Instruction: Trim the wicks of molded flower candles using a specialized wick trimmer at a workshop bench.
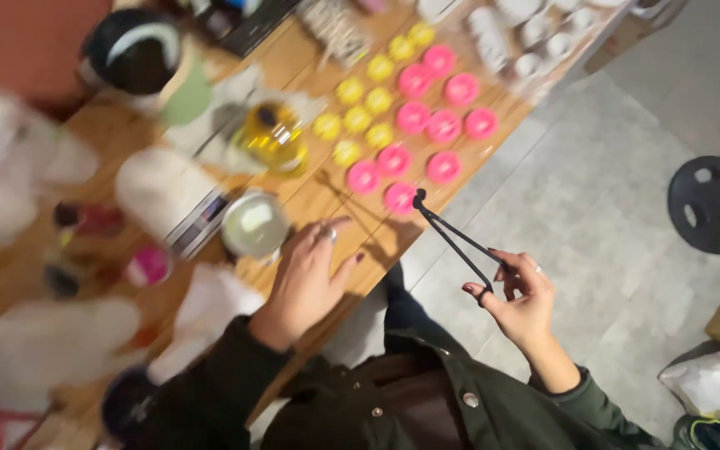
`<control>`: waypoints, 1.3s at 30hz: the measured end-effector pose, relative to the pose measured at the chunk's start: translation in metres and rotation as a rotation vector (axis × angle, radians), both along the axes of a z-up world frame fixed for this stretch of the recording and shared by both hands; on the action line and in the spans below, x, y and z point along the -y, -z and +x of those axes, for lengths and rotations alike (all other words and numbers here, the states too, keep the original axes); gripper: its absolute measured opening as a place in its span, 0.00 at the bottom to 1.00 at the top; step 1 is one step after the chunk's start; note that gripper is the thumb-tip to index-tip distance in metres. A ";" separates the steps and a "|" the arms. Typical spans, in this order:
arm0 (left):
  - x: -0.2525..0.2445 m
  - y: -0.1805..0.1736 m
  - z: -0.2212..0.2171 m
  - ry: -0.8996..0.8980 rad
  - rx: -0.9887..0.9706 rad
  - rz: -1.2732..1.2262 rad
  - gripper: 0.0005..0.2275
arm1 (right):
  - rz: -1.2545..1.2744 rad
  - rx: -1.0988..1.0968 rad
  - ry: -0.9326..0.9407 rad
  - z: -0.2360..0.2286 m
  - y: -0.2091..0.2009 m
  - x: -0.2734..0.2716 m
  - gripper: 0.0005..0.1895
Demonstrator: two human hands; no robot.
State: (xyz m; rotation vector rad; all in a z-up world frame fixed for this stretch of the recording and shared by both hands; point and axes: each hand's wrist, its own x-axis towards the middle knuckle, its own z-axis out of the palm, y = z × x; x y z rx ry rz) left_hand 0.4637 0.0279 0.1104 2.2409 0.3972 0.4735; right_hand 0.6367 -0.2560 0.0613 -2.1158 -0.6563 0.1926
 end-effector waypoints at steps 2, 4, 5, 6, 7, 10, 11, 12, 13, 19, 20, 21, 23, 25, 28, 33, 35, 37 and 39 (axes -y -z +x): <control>-0.022 0.035 0.077 0.030 0.006 0.050 0.18 | 0.032 0.007 0.038 0.052 0.014 0.013 0.30; -0.043 0.070 0.147 0.053 -0.002 0.088 0.19 | 0.051 -0.001 0.068 0.091 0.022 0.028 0.29; -0.057 0.088 0.183 0.038 -0.040 0.168 0.19 | 0.046 -0.028 0.103 0.112 0.025 0.032 0.29; -0.072 0.105 0.219 0.023 -0.078 0.249 0.19 | 0.042 -0.056 0.139 0.130 0.029 0.035 0.29; -0.088 0.122 0.252 0.025 -0.067 0.256 0.19 | 0.050 -0.046 0.141 0.146 0.031 0.036 0.29; -0.130 0.191 0.326 0.008 -0.061 0.319 0.20 | 0.054 -0.071 0.156 0.179 0.037 0.042 0.29; -0.146 0.224 0.347 -0.011 -0.112 0.349 0.18 | 0.035 -0.070 0.165 0.187 0.040 0.042 0.28; -0.162 0.258 0.367 -0.031 -0.162 0.378 0.16 | 0.016 -0.069 0.174 0.194 0.043 0.042 0.28; -0.166 0.262 0.380 -0.024 -0.161 0.380 0.16 | 0.019 -0.069 0.181 0.200 0.046 0.043 0.28; -0.178 0.264 0.413 -0.099 -0.293 0.241 0.20 | 0.007 -0.230 0.230 0.221 0.069 0.048 0.29; -0.182 0.270 0.416 -0.072 -0.275 0.228 0.22 | -0.021 -0.236 0.227 0.225 0.068 0.046 0.29; -0.186 0.276 0.416 -0.046 -0.260 0.215 0.23 | -0.049 -0.246 0.225 0.227 0.067 0.044 0.29; -0.186 0.281 0.418 -0.039 -0.261 0.209 0.23 | -0.043 -0.270 0.230 0.232 0.070 0.043 0.30; -0.186 0.285 0.419 -0.038 -0.260 0.208 0.23 | -0.034 -0.292 0.230 0.238 0.072 0.039 0.30; -0.183 0.288 0.417 -0.053 -0.199 0.232 0.25 | -0.021 -0.223 0.170 0.243 0.075 0.031 0.28; -0.157 0.220 0.406 -0.166 0.245 0.132 0.23 | 0.125 -0.279 0.057 0.245 0.076 0.009 0.28; -0.137 0.200 0.387 -0.190 0.212 -0.139 0.21 | 0.161 -0.305 0.009 0.243 0.074 -0.001 0.28; -0.110 0.177 0.354 -0.222 0.191 -0.413 0.19 | 0.190 -0.330 -0.054 0.240 0.071 -0.012 0.29; -0.073 0.153 0.308 -0.106 0.293 -0.664 0.20 | 0.343 -0.353 -0.145 0.233 0.067 -0.025 0.29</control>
